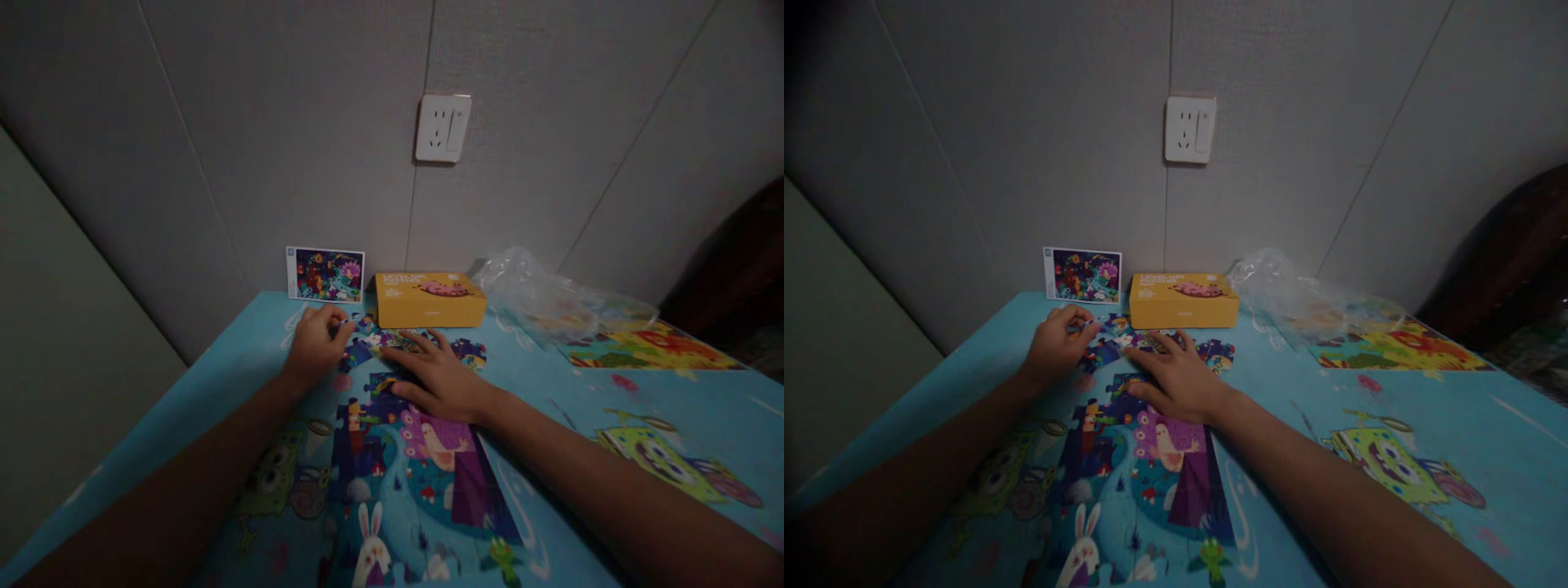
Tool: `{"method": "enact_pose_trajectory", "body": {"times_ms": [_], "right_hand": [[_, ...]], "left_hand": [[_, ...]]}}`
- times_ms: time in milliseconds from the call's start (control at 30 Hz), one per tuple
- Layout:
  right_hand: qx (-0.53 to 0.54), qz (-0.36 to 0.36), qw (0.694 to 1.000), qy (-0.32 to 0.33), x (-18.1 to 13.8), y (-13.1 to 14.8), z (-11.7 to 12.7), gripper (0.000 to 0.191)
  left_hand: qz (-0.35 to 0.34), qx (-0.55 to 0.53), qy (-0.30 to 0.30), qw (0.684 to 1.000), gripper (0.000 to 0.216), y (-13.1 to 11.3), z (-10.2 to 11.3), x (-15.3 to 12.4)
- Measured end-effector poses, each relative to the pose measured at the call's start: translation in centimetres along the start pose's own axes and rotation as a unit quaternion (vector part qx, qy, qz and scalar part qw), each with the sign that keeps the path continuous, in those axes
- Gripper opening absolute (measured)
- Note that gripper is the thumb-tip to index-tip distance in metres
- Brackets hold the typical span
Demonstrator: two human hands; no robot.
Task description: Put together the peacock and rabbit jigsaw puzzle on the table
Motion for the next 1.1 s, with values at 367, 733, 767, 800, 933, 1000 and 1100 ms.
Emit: {"method": "enact_pose_trajectory", "body": {"times_ms": [367, 733, 767, 800, 933, 1000, 1100], "right_hand": [[0.034, 0.071, 0.994, -0.073, -0.4, 0.8, 0.9, 0.07], [-0.007, -0.095, 0.993, -0.076, -0.6, -2.8, 0.7, 0.046], [-0.009, -0.102, 0.992, -0.071, -0.6, -3.0, 0.6, 0.046], [-0.012, -0.111, 0.991, -0.067, -0.6, -3.2, 0.4, 0.047], [-0.031, -0.152, 0.986, -0.06, -0.8, -3.8, 0.0, 0.045], [-0.043, -0.153, 0.985, -0.061, -0.9, -3.8, 0.1, 0.045], [-0.052, -0.13, 0.987, -0.074, -0.9, -3.3, 0.5, 0.046]], "left_hand": [[-0.117, -0.163, 0.08, 0.976, 0.014, -3.3, -1.2, -1.9], [-0.071, 0.135, 0.111, 0.982, 0.044, -1.2, -1.5, -1.1], [-0.068, 0.145, 0.117, 0.98, 0.046, -1.2, -1.6, -1.1], [-0.066, 0.152, 0.121, 0.979, 0.048, -1.2, -1.6, -1.2], [-0.053, 0.18, 0.146, 0.972, 0.053, -1.1, -1.9, -1.5], [-0.05, 0.179, 0.157, 0.97, 0.049, -1.0, -2.0, -1.6], [-0.074, 0.155, 0.149, 0.974, 0.043, -1.2, -2.0, -1.5]]}}
Point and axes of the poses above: each hand's wrist, its own x-axis towards the middle knuckle, its own z-axis out of the back of the hand, y = z × x, the point moved 7 cm from there along x, towards the middle knuckle, and after that the axes turned 4 degrees about z, right-handed, at the moved point
